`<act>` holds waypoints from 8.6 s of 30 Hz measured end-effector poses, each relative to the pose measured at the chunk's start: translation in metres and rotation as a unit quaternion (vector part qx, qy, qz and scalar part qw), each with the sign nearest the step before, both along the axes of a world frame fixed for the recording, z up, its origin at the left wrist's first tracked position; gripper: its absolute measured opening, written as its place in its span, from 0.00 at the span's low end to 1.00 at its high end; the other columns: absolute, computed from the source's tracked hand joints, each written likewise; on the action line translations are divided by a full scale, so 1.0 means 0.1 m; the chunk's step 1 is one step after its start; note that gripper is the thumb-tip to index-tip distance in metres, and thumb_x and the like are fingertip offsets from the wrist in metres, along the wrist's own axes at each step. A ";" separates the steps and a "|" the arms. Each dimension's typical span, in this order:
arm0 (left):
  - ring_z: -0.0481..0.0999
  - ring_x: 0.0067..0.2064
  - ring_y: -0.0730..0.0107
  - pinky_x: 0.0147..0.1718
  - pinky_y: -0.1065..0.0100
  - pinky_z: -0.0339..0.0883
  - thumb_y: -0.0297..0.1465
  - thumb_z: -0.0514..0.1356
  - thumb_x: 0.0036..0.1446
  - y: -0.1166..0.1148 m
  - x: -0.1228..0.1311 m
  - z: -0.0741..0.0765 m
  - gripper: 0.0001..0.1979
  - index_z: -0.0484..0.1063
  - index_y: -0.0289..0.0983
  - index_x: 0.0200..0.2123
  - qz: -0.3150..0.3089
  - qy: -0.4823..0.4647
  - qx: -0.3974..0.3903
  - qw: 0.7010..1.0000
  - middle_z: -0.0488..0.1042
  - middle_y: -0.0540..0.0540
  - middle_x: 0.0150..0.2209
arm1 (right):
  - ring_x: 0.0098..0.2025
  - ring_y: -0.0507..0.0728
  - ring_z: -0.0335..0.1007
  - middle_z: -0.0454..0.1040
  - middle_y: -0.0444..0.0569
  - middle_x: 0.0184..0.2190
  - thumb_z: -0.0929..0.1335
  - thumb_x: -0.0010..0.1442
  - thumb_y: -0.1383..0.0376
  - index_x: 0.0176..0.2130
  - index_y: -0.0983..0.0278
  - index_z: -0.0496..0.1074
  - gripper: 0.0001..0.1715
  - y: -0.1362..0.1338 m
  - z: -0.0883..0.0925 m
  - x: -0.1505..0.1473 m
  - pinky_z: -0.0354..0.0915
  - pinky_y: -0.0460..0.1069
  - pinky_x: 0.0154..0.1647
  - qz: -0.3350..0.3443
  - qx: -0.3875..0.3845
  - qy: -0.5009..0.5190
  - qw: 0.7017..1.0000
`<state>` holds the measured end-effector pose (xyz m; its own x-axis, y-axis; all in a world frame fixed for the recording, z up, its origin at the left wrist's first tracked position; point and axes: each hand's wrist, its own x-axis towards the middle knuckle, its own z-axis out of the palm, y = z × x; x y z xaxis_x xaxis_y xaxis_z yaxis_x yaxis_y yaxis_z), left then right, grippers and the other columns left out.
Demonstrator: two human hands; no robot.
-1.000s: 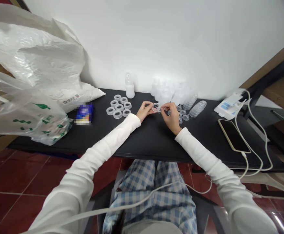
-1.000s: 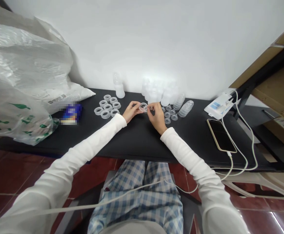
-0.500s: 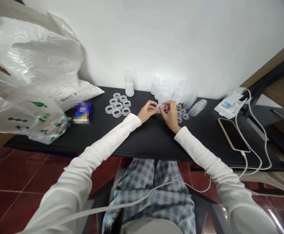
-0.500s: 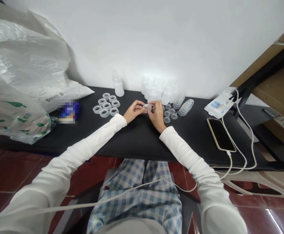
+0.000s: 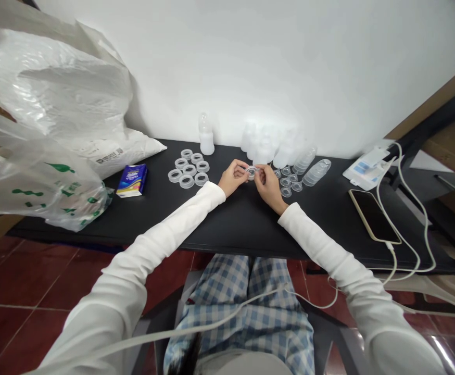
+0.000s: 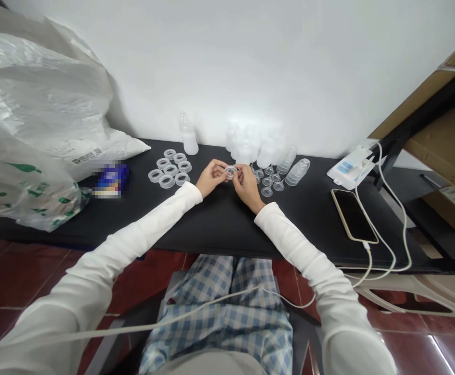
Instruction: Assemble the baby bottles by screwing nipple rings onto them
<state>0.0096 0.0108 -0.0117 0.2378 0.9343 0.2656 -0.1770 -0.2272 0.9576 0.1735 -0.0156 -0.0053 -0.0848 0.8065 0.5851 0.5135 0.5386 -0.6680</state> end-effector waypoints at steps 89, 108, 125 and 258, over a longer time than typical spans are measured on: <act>0.74 0.34 0.76 0.36 0.74 0.71 0.25 0.62 0.56 -0.07 -0.04 0.04 0.10 0.71 0.39 0.42 0.050 0.188 0.127 0.973 0.76 0.51 0.35 | 0.32 0.53 0.67 0.68 0.45 0.33 0.70 0.59 0.47 0.39 0.58 0.60 0.23 0.03 -0.05 -0.01 0.68 0.52 0.35 0.054 -0.095 0.082 0.991; 0.74 0.29 0.78 0.35 0.74 0.71 0.20 0.62 0.54 -0.12 0.02 0.10 0.11 0.66 0.39 0.36 0.081 0.213 0.136 0.964 0.75 0.54 0.29 | 0.28 0.51 0.63 0.67 0.42 0.31 0.69 0.62 0.57 0.37 0.59 0.60 0.13 -0.02 -0.03 -0.05 0.64 0.49 0.32 0.026 -0.020 0.035 0.999; 0.75 0.31 0.78 0.37 0.72 0.72 0.27 0.67 0.53 0.01 -0.06 0.00 0.12 0.72 0.37 0.41 0.039 0.145 0.084 0.985 0.78 0.51 0.33 | 0.33 0.54 0.70 0.70 0.46 0.35 0.70 0.60 0.53 0.42 0.59 0.61 0.18 0.00 -0.04 -0.04 0.71 0.52 0.36 0.043 -0.040 0.051 0.997; 0.68 0.61 0.46 0.61 0.52 0.59 0.31 0.62 0.61 1.26 0.35 0.20 0.16 0.65 0.36 0.51 0.258 0.363 0.025 0.895 0.69 0.32 0.57 | 0.32 0.52 0.64 0.67 0.42 0.30 0.69 0.62 0.46 0.37 0.60 0.65 0.21 -0.11 0.15 0.05 0.66 0.51 0.37 -0.151 0.083 0.164 0.971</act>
